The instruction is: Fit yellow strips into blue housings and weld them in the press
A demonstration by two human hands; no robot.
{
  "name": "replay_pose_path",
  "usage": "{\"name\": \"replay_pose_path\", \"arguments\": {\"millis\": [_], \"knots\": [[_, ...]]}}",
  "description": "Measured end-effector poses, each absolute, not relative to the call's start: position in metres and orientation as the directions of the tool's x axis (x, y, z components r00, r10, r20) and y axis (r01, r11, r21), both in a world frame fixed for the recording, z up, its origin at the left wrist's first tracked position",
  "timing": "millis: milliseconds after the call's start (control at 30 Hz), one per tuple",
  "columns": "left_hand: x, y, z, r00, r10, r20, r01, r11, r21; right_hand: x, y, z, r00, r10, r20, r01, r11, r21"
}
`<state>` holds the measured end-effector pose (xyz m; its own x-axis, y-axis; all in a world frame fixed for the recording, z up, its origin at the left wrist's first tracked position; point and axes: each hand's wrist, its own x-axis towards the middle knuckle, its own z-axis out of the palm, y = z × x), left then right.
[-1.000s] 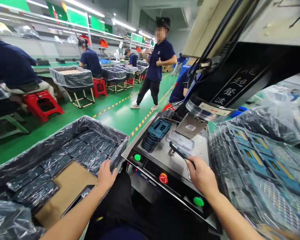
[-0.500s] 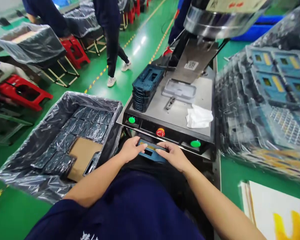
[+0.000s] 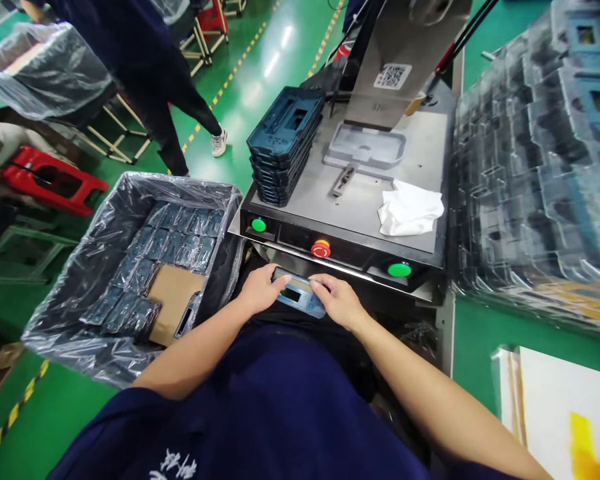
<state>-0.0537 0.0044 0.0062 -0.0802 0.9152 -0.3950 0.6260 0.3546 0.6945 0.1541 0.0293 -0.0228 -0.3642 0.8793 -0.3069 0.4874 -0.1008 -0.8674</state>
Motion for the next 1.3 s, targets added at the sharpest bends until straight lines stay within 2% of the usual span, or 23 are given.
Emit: {"name": "replay_pose_path", "arguments": {"millis": [133,200,300,400,533,667,733,833,933,1000,1067,1167,1300], "knots": [[-0.036,-0.003,0.014,-0.190,0.948,-0.253,0.753,0.307,0.582,0.148,0.020,-0.025,-0.375,0.897,-0.235,0.321,-0.113,-0.940],[-0.031,-0.004,0.016,-0.200,0.956,-0.215,0.759,0.290,0.582,0.148,0.016,-0.024,-0.358,0.910,-0.211,0.294,-0.105,-0.950],[-0.034,-0.003,0.014,-0.196,0.945,-0.260,0.704,0.320,0.634,0.150,0.014,-0.024,-0.343,0.903,-0.257,0.287,-0.160,-0.944],[-0.045,0.000,0.009,-0.195,0.926,-0.322,0.606,0.372,0.703,0.153,0.015,-0.025,-0.347,0.884,-0.313,0.235,-0.241,-0.941],[-0.057,0.000,0.001,-0.191,0.904,-0.382,0.362,0.426,0.829,0.151,0.015,-0.026,-0.370,0.856,-0.362,0.158,-0.327,-0.932],[-0.059,-0.003,0.002,-0.191,0.873,-0.449,0.180,0.481,0.858,0.149,0.014,-0.026,-0.388,0.837,-0.385,0.133,-0.363,-0.922],[-0.059,-0.006,0.005,-0.180,0.862,-0.474,0.150,0.501,0.852,0.148,0.013,-0.025,-0.397,0.830,-0.393,0.137,-0.369,-0.919],[-0.055,-0.011,0.012,-0.220,0.890,-0.400,0.361,0.456,0.814,0.145,0.010,-0.021,-0.403,0.834,-0.376,0.188,-0.327,-0.926],[-0.046,-0.016,0.017,-0.251,0.928,-0.274,0.636,0.371,0.676,0.142,0.007,-0.016,-0.422,0.864,-0.277,0.273,-0.170,-0.947],[-0.041,-0.017,0.018,-0.240,0.939,-0.245,0.696,0.343,0.631,0.143,0.005,-0.014,-0.429,0.878,-0.213,0.313,-0.077,-0.947],[-0.039,-0.015,0.016,-0.213,0.948,-0.236,0.695,0.317,0.645,0.146,0.004,-0.017,-0.410,0.886,-0.216,0.341,-0.070,-0.937],[-0.043,-0.010,0.010,-0.199,0.938,-0.284,0.591,0.346,0.729,0.152,0.007,-0.024,-0.377,0.876,-0.301,0.339,-0.172,-0.925],[-0.051,-0.005,0.004,-0.263,0.864,-0.430,0.227,0.488,0.843,0.154,0.015,-0.028,-0.394,0.847,-0.357,0.309,-0.244,-0.919]]}}
